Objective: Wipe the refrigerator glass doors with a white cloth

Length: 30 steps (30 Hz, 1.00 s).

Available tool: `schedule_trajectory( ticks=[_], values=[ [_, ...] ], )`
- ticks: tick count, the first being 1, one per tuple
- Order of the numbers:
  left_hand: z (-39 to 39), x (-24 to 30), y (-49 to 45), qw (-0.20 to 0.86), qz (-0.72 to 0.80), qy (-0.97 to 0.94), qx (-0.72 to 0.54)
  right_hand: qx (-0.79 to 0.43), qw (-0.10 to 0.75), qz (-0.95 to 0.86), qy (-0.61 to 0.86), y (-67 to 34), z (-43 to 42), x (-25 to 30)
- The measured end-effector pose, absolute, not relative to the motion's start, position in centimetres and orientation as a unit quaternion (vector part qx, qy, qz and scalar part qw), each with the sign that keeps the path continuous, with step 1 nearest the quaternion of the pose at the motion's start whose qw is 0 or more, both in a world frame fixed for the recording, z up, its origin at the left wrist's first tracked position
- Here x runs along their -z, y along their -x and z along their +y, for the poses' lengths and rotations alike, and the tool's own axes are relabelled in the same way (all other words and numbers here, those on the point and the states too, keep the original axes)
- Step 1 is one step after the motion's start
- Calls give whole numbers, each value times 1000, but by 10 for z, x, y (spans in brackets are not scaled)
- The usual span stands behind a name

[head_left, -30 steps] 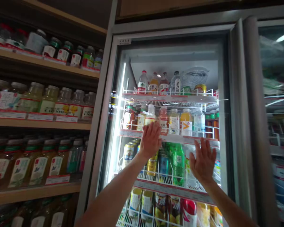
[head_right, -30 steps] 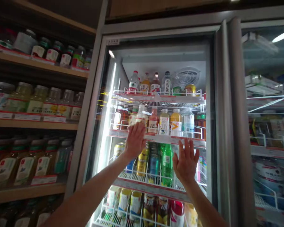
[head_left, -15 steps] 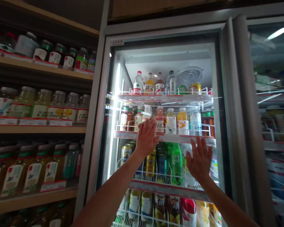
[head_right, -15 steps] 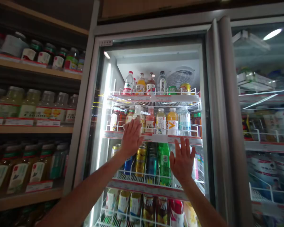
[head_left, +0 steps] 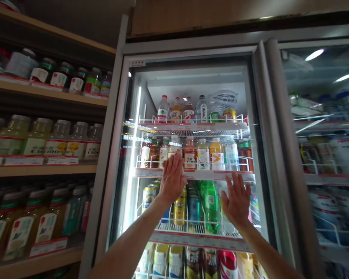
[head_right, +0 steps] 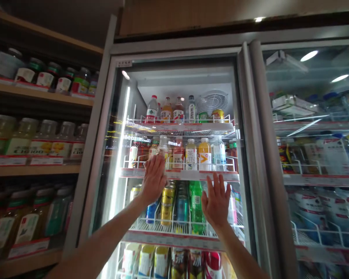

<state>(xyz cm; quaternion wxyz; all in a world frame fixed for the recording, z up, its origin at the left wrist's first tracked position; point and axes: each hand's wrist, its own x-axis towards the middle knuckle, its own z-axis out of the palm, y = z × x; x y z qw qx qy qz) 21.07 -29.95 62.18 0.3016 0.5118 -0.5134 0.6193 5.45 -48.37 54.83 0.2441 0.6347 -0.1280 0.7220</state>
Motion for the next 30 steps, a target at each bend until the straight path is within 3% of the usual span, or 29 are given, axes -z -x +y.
schedule_trajectory(
  ticks=[6,11,14,18,22,30],
  values=[
    [-305,-627,-195,319,-606,-480,-549,-719,226,-126,-645,-54,-484,-548],
    [-293,-627,-210,344,-504,-516,-602,-727,205,-131,-642,-51,-475,-551],
    [-298,-623,-217,324,-478,-521,-629,-731,187,-65,-653,-53,-441,-567],
    [-301,-620,-223,317,-483,-489,-653,-648,177,115,-732,-79,-384,-603],
    [-287,-614,-236,365,-501,-471,-627,-623,144,44,-768,-113,-363,-628],
    [-272,-602,-247,323,-367,-553,-675,-660,270,-60,-698,-91,-424,-620]
  ],
)
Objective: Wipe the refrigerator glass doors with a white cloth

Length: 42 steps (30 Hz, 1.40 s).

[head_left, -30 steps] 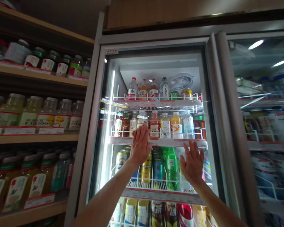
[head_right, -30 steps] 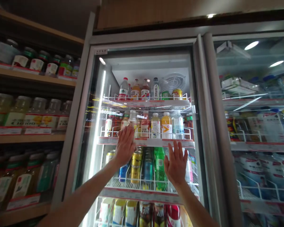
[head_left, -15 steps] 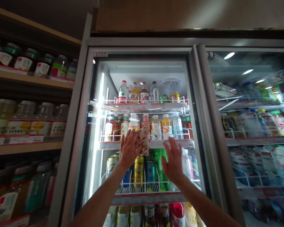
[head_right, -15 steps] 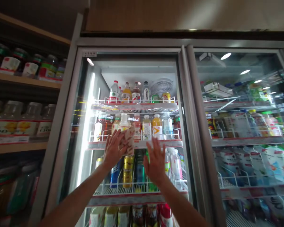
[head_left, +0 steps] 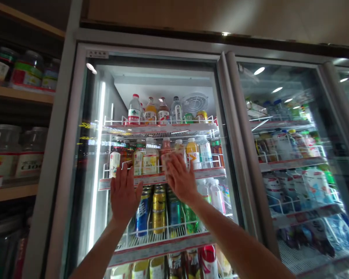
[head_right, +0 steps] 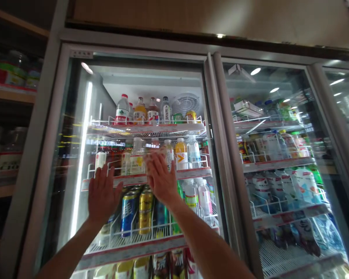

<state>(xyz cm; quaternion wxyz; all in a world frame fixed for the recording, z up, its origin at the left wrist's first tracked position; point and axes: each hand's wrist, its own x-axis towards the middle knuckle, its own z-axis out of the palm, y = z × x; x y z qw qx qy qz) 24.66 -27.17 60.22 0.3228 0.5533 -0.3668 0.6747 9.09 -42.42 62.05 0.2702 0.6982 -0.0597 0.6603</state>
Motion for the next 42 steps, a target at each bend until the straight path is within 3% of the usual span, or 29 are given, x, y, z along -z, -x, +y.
schedule_trajectory(
  ticks=[5,9,14,21,28,35,42],
  values=[
    [-275,-602,-244,311,-361,-556,-681,-751,203,-229,-585,-23,-504,-601],
    [-273,-604,-247,312,-366,-554,-680,-768,154,-187,-593,-45,-473,-585],
    [-268,-596,-248,307,-391,-543,-676,-680,221,-35,-698,-75,-430,-562],
    [-268,-553,-249,293,-386,-559,-672,-760,167,-221,-588,-27,-489,-534],
    [-265,-554,-250,296,-393,-563,-664,-626,203,-45,-752,-73,-416,-499],
    [-267,-553,-249,299,-391,-564,-663,-729,153,-216,-631,-40,-465,-505],
    [-264,-553,-248,294,-399,-564,-660,-582,204,-42,-786,-78,-397,-501]
  ],
)
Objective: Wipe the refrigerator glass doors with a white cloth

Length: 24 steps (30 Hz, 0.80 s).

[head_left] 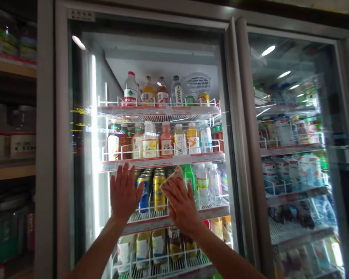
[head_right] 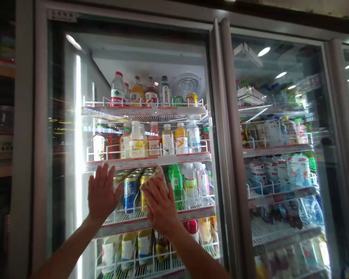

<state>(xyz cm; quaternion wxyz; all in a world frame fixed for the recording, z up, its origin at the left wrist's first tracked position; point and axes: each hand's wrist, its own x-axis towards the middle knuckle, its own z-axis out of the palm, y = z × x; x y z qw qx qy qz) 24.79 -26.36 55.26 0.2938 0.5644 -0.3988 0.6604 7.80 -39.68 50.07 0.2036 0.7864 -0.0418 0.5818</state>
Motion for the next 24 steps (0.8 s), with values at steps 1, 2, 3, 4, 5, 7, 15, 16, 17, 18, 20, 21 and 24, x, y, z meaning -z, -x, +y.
schedule_trajectory(
  ticks=[1,2,3,4,5,7,15,16,17,18,20,21,24],
  values=[
    [-263,-552,-248,290,-400,-566,-660,-590,206,-56,-779,-72,-405,-499],
    [-263,-551,-249,287,-399,-567,-661,-611,203,-85,-760,-64,-417,-497],
    [-263,-550,-249,286,-397,-567,-663,-637,193,-127,-736,-55,-432,-496],
    [-263,-549,-250,285,-395,-566,-665,-667,186,-167,-702,-47,-445,-495],
    [-263,-548,-250,286,-393,-564,-667,-693,175,-200,-670,-41,-455,-495],
    [-263,-548,-250,292,-392,-562,-667,-716,149,-226,-644,-41,-457,-495],
    [-262,-548,-249,303,-403,-563,-655,-601,199,-99,-767,-63,-412,-489],
    [-262,-548,-249,304,-402,-562,-655,-624,202,-131,-744,-55,-425,-489],
    [-263,-548,-249,304,-401,-562,-657,-650,199,-171,-713,-47,-439,-490],
    [-263,-548,-249,302,-399,-563,-658,-677,193,-207,-679,-40,-452,-491],
    [-264,-547,-250,297,-395,-564,-662,-706,171,-248,-642,-33,-464,-493],
    [-264,-547,-251,295,-392,-564,-664,-705,161,-246,-645,-35,-461,-493],
    [-264,-547,-252,297,-395,-561,-664,-646,161,-169,-727,-51,-430,-487]
  ],
)
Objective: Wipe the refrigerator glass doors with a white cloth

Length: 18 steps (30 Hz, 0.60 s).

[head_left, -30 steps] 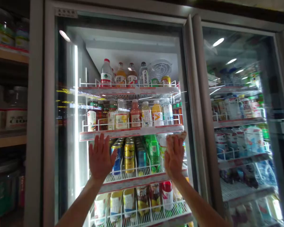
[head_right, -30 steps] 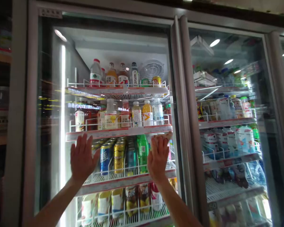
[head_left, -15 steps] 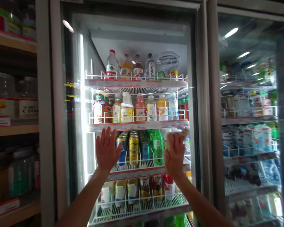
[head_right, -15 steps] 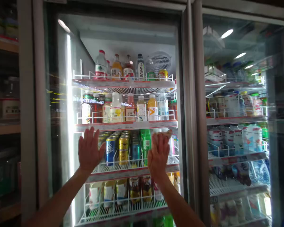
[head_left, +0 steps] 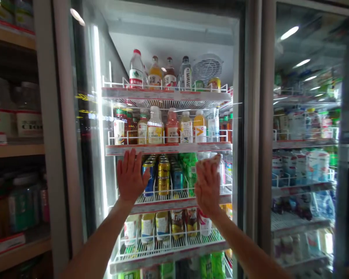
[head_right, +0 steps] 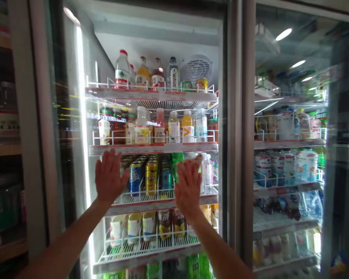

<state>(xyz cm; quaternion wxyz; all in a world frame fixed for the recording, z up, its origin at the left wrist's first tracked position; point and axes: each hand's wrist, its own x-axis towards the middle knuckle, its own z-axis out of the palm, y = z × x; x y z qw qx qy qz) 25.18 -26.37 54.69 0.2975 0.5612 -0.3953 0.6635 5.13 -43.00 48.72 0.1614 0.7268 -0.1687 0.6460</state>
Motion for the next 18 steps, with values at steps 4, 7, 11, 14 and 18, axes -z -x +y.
schedule_trajectory(
  ticks=[4,7,11,14,18],
  values=[
    [-262,-547,-252,302,-405,-566,-652,-594,198,-101,-773,-55,-418,-473],
    [-262,-547,-251,296,-401,-567,-656,-655,212,-181,-703,-32,-453,-464],
    [-263,-546,-251,301,-400,-567,-655,-684,175,-237,-667,-24,-465,-456],
    [-263,-546,-253,307,-403,-568,-649,-628,158,-170,-743,-45,-427,-448],
    [-263,-546,-253,303,-408,-564,-651,-570,197,-94,-792,-52,-411,-442]
  ],
)
